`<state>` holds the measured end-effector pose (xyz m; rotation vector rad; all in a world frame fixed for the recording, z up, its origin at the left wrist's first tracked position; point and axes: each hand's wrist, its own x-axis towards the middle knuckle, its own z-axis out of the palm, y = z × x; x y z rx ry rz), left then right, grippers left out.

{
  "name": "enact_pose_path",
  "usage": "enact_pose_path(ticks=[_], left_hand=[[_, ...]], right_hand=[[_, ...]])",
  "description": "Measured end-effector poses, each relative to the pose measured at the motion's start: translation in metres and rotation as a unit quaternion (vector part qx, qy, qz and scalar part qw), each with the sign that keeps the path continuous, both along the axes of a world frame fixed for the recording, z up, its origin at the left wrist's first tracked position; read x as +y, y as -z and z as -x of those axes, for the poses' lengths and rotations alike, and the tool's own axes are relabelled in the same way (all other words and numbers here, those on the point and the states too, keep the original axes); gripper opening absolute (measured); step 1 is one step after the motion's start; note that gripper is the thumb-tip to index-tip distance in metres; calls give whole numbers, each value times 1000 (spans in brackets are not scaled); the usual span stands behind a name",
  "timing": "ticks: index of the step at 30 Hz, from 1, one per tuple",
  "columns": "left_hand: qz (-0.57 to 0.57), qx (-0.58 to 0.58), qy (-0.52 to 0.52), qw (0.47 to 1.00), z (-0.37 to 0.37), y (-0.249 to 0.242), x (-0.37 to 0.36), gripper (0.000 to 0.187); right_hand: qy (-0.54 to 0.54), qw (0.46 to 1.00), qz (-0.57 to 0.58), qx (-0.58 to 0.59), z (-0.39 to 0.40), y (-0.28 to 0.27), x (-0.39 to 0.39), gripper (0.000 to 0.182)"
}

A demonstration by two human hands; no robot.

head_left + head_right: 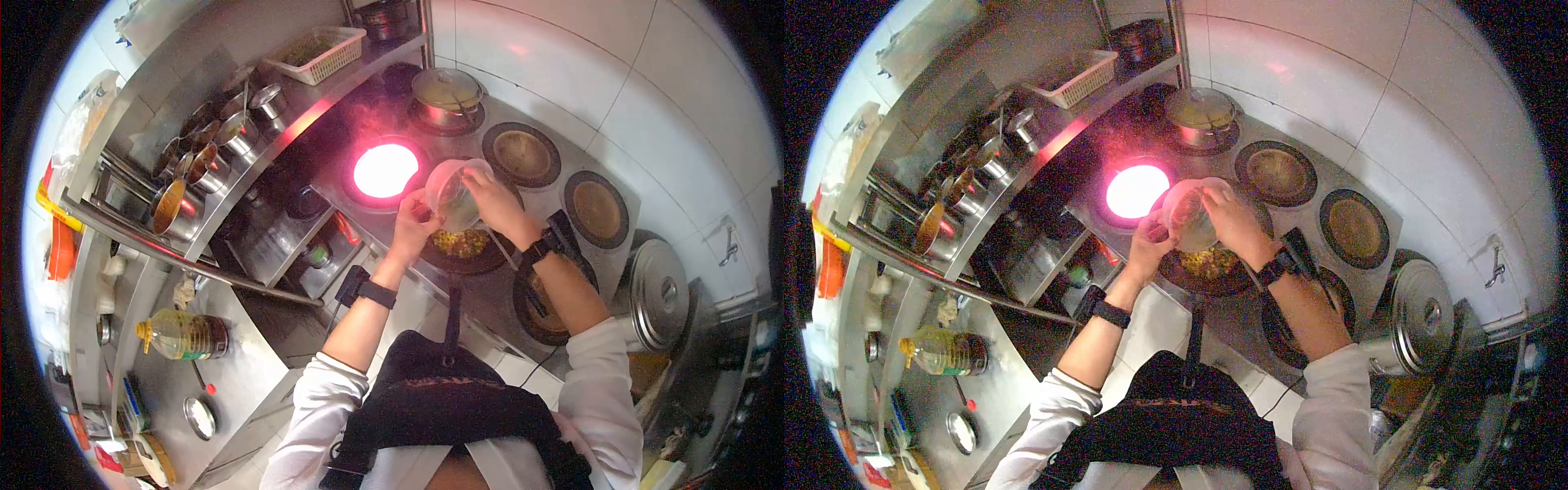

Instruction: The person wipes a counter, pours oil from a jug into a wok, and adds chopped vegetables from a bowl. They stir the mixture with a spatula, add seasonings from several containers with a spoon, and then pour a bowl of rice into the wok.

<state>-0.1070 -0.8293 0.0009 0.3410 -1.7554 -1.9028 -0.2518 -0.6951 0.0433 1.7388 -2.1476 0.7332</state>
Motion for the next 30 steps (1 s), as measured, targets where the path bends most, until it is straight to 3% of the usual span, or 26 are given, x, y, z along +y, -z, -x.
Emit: enact_pose_path(ticks=[2, 4, 9, 11, 14, 15, 17, 19, 23, 24, 25, 29, 30], left_hand=[[20, 6, -22, 1000, 0, 0, 3, 56], [98, 34, -50, 993, -2, -9, 7, 55], [154, 1, -96, 983, -3, -21, 11, 53], [159, -14, -101, 982, -1, -16, 10, 53], [198, 7, -64, 978, 2, -2, 3, 54], [153, 15, -57, 986, 4, -5, 5, 54], [107, 22, -50, 993, 4, -9, 7, 54], [184, 36, -57, 981, 3, -15, 8, 54], [212, 5, -104, 972, 3, -20, 4, 56], [143, 20, -91, 985, 5, -15, -2, 56], [74, 35, -77, 994, 7, -10, -5, 56], [63, 16, -11, 998, 2, -6, -5, 55], [55, 15, -9, 998, 3, -7, -2, 54]], right_hand=[[-4, 992, -117, -43, -6, 7, 0, 33], [-12, 988, -147, -41, -10, 17, 6, 32], [5, 965, -249, -83, -11, 4, 7, 27], [13, 1000, -10, 2, -9, -6, -4, 25], [-3, 1000, 23, -2, -4, 6, -12, 24], [-3, 1000, 25, -1, -4, 13, -12, 24], [-41, 996, -72, -21, -6, 28, -7, 29], [-29, 990, -132, -36, -13, 25, 0, 26], [-19, 953, -298, -45, -7, 20, 17, 19], [-18, 953, -300, -45, -5, 16, 17, 19], [-12, 971, -226, -79, -2, 10, 14, 22], [-20, 990, -8, -142, -4, 10, -3, 31], [-18, 990, -6, -143, -7, 10, -5, 31]])
